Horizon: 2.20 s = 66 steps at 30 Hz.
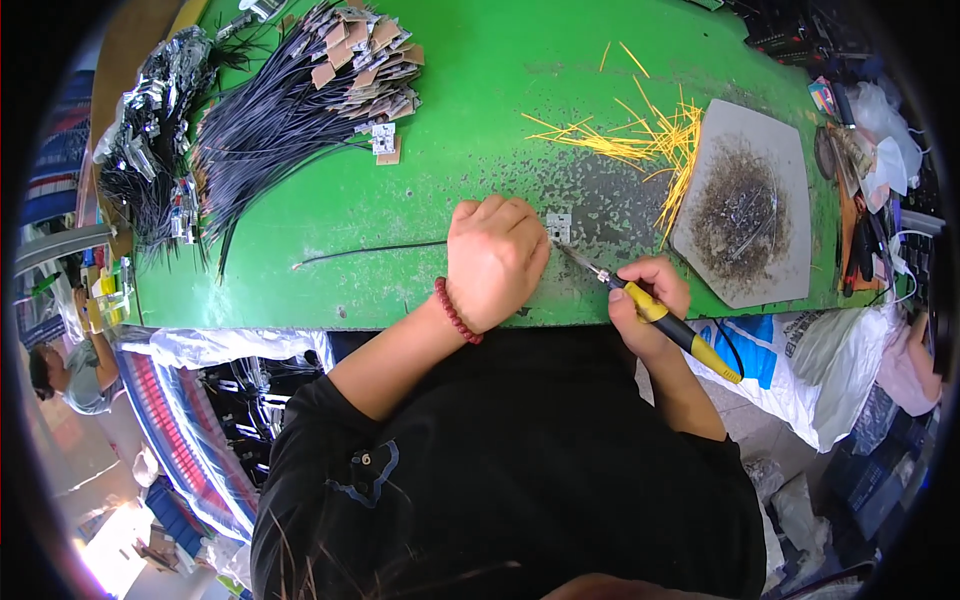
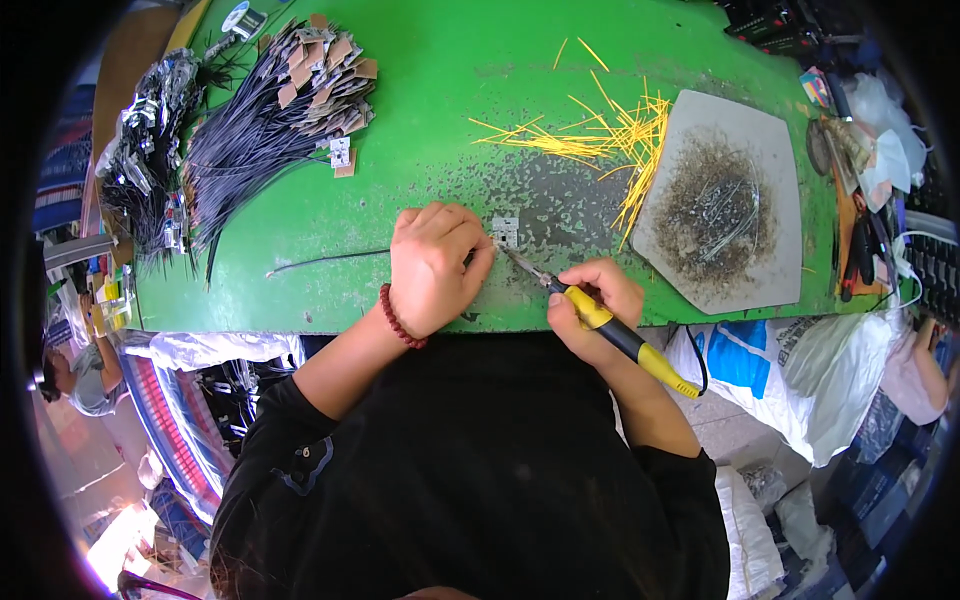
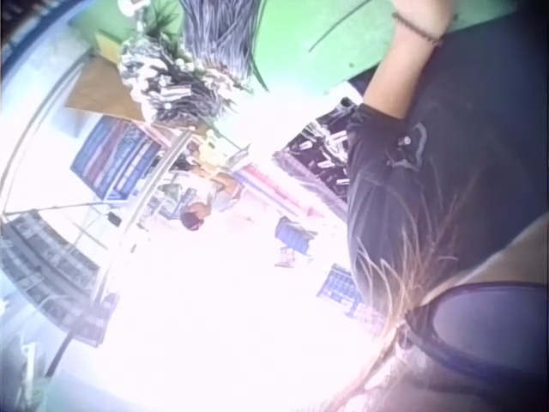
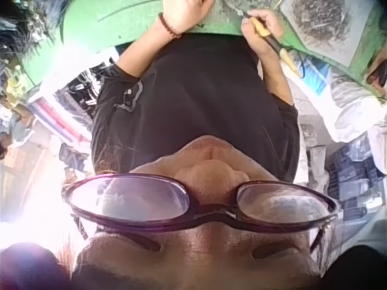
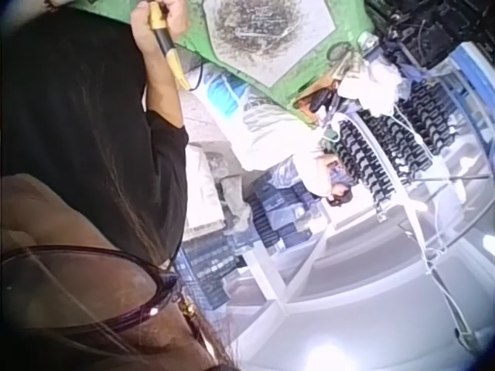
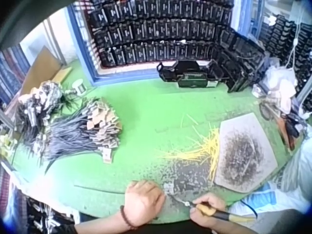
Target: The person solders wires to a circuit board, places the assembly into a toy car body, and sets it in a bin. They then pick up a new wire and circuit board, soldering them together with the iron.
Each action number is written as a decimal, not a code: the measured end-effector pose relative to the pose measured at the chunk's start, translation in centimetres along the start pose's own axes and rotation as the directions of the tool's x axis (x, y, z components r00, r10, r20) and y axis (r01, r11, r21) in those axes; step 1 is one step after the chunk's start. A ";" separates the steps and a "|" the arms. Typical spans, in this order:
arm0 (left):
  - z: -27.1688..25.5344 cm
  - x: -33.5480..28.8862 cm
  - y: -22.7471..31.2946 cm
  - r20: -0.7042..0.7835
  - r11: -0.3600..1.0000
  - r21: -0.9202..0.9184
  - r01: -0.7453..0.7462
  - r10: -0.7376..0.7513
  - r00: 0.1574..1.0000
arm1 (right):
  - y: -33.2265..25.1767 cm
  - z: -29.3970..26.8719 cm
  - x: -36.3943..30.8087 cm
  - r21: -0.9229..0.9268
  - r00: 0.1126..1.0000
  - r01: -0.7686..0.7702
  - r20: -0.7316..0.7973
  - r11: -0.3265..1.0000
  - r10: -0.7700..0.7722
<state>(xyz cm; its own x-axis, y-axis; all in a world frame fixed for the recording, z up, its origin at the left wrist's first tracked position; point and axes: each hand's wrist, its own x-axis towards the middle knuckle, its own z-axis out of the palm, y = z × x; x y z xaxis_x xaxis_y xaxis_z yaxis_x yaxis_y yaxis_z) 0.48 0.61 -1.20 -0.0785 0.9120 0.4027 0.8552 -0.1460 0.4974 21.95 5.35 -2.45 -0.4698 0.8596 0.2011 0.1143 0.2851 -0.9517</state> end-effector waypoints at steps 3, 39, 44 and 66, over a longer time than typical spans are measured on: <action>0.1 0.0 -0.1 0.002 1.000 -0.013 -0.002 0.002 1.000 | 0.3 -0.1 0.0 -0.018 1.000 0.026 0.007 1.000 -0.026; -27.3 -3.2 -27.6 -0.356 0.454 0.587 0.670 -0.599 0.717 | 1.2 3.4 2.9 -0.012 0.998 -0.016 -0.056 1.000 0.016; -29.9 -1.4 -31.1 0.029 0.385 0.743 0.548 -0.836 0.548 | 1.4 3.7 2.8 0.009 0.999 -0.013 -0.034 1.000 0.013; -27.1 10.1 -1.1 -0.067 0.954 0.267 -0.136 0.159 0.985 | -11.7 -5.2 6.5 0.129 0.865 0.488 -0.204 0.863 -0.459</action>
<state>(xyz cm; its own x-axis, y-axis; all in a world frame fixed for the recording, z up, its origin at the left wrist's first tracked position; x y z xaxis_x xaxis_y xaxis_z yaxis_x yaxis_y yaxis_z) -15.09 -0.42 23.12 0.0245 0.8493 0.5273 0.9633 -0.1612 0.2148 22.13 9.82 11.18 -0.2804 0.6992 0.6577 -0.2431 0.6111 -0.7533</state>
